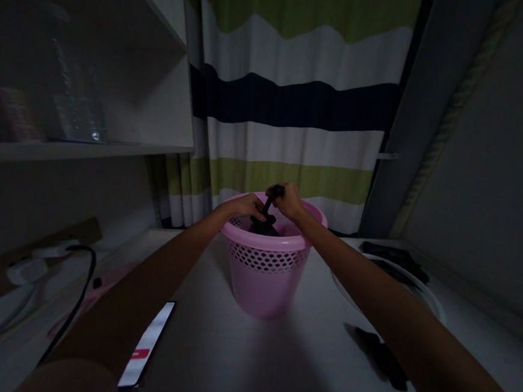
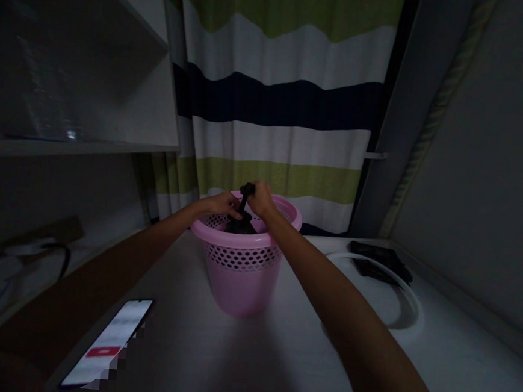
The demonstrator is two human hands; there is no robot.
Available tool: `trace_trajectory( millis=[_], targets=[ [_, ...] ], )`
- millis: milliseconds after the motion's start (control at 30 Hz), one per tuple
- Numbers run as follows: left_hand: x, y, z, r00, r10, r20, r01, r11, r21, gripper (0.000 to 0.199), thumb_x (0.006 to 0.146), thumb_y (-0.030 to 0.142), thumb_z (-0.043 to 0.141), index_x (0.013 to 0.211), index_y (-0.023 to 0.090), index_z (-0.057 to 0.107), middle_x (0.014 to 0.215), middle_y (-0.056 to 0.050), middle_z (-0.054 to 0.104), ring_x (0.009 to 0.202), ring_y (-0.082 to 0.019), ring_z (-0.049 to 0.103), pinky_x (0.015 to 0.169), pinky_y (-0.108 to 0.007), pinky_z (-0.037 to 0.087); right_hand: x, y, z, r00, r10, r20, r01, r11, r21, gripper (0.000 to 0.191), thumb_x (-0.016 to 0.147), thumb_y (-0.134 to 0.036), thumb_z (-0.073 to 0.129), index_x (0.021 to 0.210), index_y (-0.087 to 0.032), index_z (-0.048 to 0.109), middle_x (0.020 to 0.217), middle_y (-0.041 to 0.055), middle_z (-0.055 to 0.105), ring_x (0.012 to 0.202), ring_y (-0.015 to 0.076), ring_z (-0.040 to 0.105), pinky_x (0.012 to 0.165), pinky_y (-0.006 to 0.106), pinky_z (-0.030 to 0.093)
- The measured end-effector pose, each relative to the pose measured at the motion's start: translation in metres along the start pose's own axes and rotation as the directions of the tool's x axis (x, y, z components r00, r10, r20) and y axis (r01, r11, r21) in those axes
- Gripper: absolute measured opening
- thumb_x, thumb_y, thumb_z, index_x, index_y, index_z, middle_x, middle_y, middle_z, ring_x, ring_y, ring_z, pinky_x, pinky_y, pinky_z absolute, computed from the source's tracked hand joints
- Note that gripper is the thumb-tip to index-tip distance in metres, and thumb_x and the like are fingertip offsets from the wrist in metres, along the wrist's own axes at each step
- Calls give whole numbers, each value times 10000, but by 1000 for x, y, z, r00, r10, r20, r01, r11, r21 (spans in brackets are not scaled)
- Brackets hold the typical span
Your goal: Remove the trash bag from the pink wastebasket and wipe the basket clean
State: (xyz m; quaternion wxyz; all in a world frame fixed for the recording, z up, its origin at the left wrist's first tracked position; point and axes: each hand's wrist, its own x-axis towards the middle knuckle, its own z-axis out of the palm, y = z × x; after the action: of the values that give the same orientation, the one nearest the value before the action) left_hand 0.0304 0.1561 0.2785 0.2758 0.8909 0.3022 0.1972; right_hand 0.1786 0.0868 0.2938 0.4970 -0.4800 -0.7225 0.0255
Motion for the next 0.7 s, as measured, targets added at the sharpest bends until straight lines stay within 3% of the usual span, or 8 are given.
trace_trajectory(
  millis=[167,400,700],
  targets=[
    [-4,8,0,998,62,-22,-60,996,59,149,600,204,693,726,127,683,716,-21,662,659,-130,555,643,-238,400,3,4,-1,1000,3,-23,-4,998,-64,191,693,-59,472,647,-115,650,539,35,613,518,121,529,510,219,381],
    [-2,9,-2,992,98,-78,-90,991,99,132,629,248,677,629,126,627,642,-3,580,633,-126,499,627,-245,369,5,6,-1,997,82,-5,-82,997,-16,164,697,-94,494,626,-122,640,508,31,588,504,128,524,513,233,385],
    [-1,4,1,999,51,-1,-51,998,25,149,598,243,694,651,118,631,599,16,568,574,-107,492,581,-247,359,3,4,-1,997,71,-14,-69,994,82,165,651,-42,486,638,-116,634,522,25,604,489,110,511,480,213,358]
  ],
)
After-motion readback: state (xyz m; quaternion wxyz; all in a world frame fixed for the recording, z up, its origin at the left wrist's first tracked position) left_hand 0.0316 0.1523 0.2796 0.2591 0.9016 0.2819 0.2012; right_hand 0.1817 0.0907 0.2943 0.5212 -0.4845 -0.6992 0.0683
